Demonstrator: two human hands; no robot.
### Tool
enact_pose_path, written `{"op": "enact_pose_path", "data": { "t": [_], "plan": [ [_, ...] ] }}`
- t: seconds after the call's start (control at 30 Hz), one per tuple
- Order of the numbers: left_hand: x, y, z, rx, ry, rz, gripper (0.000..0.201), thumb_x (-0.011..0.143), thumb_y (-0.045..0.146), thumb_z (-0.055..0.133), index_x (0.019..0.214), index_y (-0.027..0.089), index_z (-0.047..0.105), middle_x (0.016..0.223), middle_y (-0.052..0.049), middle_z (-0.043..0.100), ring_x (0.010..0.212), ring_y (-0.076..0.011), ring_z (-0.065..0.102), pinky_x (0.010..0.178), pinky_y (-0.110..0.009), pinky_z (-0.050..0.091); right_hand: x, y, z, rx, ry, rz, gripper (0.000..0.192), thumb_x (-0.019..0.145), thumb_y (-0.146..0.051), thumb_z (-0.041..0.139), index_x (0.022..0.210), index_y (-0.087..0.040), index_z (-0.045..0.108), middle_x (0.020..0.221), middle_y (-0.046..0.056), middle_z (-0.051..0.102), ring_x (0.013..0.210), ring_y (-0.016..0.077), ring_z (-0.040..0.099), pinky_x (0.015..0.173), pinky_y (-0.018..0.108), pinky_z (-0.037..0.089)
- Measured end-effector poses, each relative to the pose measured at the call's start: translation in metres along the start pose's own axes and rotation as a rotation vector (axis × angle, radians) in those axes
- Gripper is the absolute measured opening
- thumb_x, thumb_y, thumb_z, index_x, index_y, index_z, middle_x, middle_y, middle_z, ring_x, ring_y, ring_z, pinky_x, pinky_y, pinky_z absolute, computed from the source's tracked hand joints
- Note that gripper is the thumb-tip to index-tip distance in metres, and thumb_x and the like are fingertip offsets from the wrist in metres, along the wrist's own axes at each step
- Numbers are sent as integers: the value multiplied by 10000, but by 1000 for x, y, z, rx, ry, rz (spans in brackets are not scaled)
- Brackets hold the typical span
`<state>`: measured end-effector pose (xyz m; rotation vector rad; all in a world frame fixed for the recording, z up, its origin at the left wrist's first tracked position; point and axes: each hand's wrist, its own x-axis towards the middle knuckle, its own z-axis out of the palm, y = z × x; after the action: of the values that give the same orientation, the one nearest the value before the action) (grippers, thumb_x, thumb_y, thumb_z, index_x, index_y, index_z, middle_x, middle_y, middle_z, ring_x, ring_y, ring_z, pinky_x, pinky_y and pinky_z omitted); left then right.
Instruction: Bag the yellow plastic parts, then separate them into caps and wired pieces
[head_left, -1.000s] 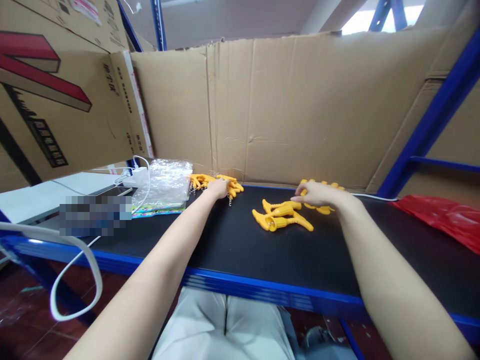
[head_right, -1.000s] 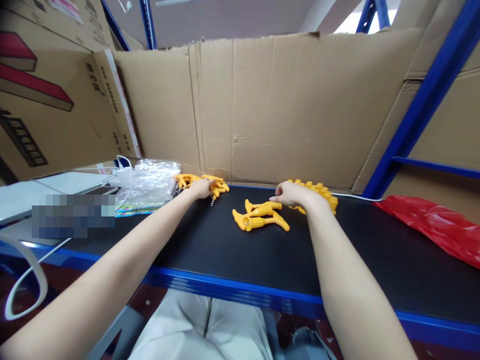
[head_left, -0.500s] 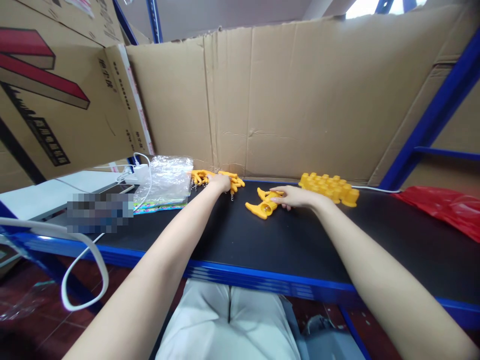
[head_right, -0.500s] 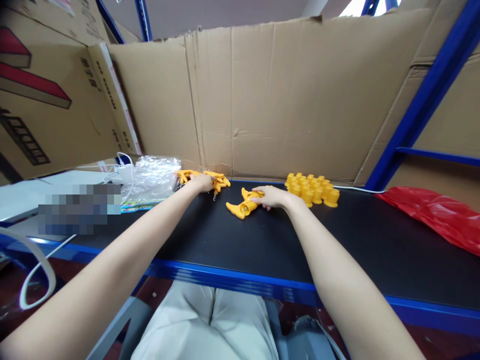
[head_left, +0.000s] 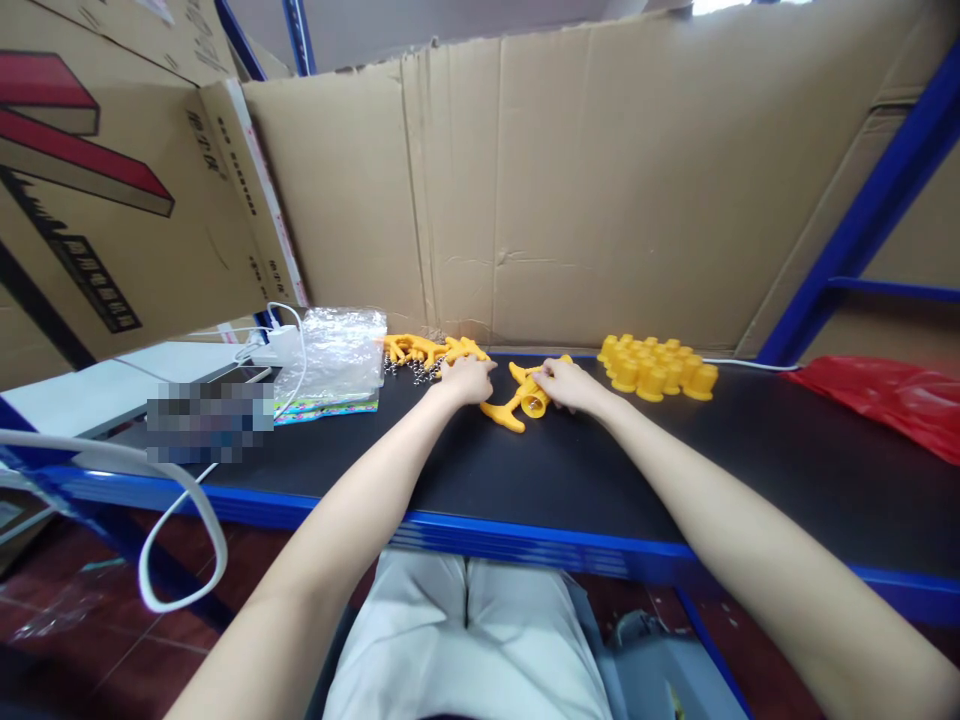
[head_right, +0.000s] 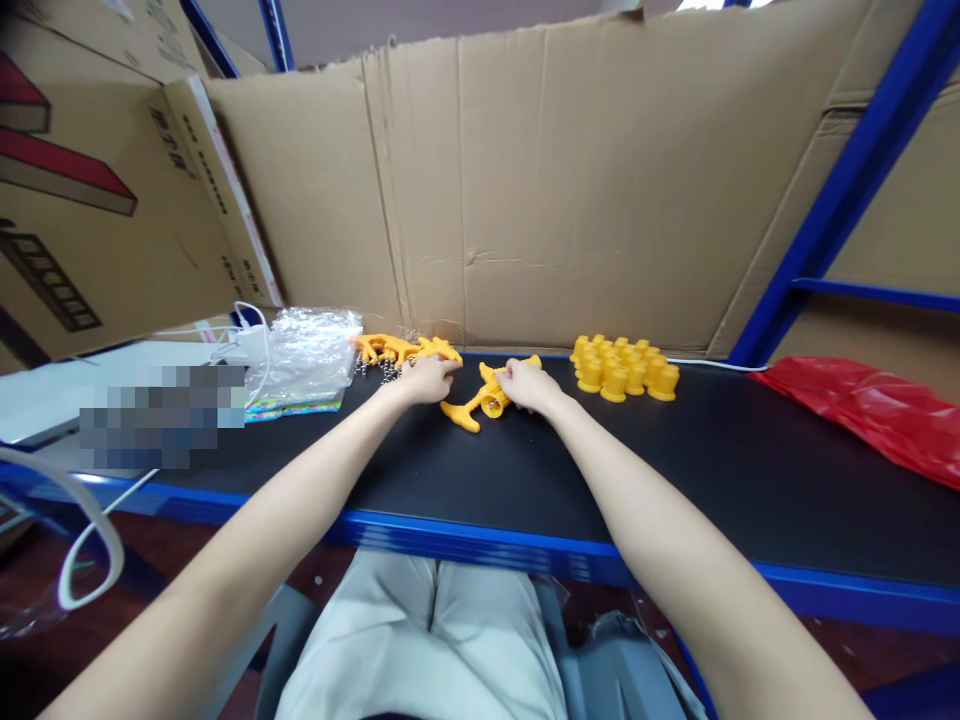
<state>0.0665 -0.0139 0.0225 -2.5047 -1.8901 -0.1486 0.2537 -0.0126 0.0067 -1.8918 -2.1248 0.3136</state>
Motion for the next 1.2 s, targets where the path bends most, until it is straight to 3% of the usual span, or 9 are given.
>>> {"op": "enact_pose_path", "data": {
  "t": [0.13,0.23,0.33,0.5,0.7,0.83,0.93,1.07,1.2],
  "plan": [
    [4,-10,22,20,-90,64,451,876,340,302,1300,310,454,1484,-34,250,1320,-347,249,1005,-631,177,1,-1,-2,-44,-91,8,442,870,-508,297,885,-170,583,670,49,633,432,137,531,499,266,400],
    [5,-16,27,25,-27,77,431,882,322,295,1264,296,493,1468,-29,286,1305,-339,272,1003,-651,148,7,4,0,-97,-35,2,426,864,-488,305,894,-176,594,896,92,663,705,201,626,618,285,430],
    [6,-19,27,21,41,97,394,882,313,316,1203,298,544,1432,-26,353,1292,-318,294,1004,-656,140,13,12,3,-108,54,30,389,858,-440,305,928,-189,594,1062,107,634,957,260,595,724,319,431],
    [7,-22,31,-28,59,103,381,900,347,306,1146,271,586,1453,-26,323,1327,-310,233,1008,-670,84,20,25,6,-18,204,102,259,749,-346,488,953,-216,581,987,78,655,890,248,612,711,323,444],
    [9,-12,40,-91,251,88,382,922,354,286,1175,253,554,1378,-64,428,1305,-273,287,1034,-640,85,16,27,-6,94,455,139,440,725,-243,534,1153,-173,458,977,114,652,871,256,616,693,342,461],
    [3,0,33,-147,440,137,450,917,341,333,1355,238,347,1413,-97,368,1296,-257,304,1039,-568,194,8,20,-13,65,550,-54,387,753,-215,512,1137,-189,477,1023,97,655,930,253,611,748,347,448],
    [-5,5,25,-131,496,271,558,892,282,408,1414,266,211,1426,-95,333,1277,-252,332,1007,-491,284,0,10,-13,-50,569,-326,302,786,-202,478,1086,-186,513,1050,98,652,941,246,612,785,361,425],
    [-10,5,19,-131,449,320,592,877,228,453,1410,307,208,1285,-73,477,1152,-228,472,930,-398,378,-7,-6,-12,-173,547,-639,291,824,-198,431,1103,-157,507,1050,118,646,949,238,602,773,349,391],
    [-11,4,14,-126,499,257,514,909,248,404,1396,299,246,1180,-71,529,1046,-213,540,865,-346,420,-9,-13,-11,-216,531,-734,326,851,-217,405,1159,-138,478,1100,136,622,968,226,582,783,330,356]
  ]
}}
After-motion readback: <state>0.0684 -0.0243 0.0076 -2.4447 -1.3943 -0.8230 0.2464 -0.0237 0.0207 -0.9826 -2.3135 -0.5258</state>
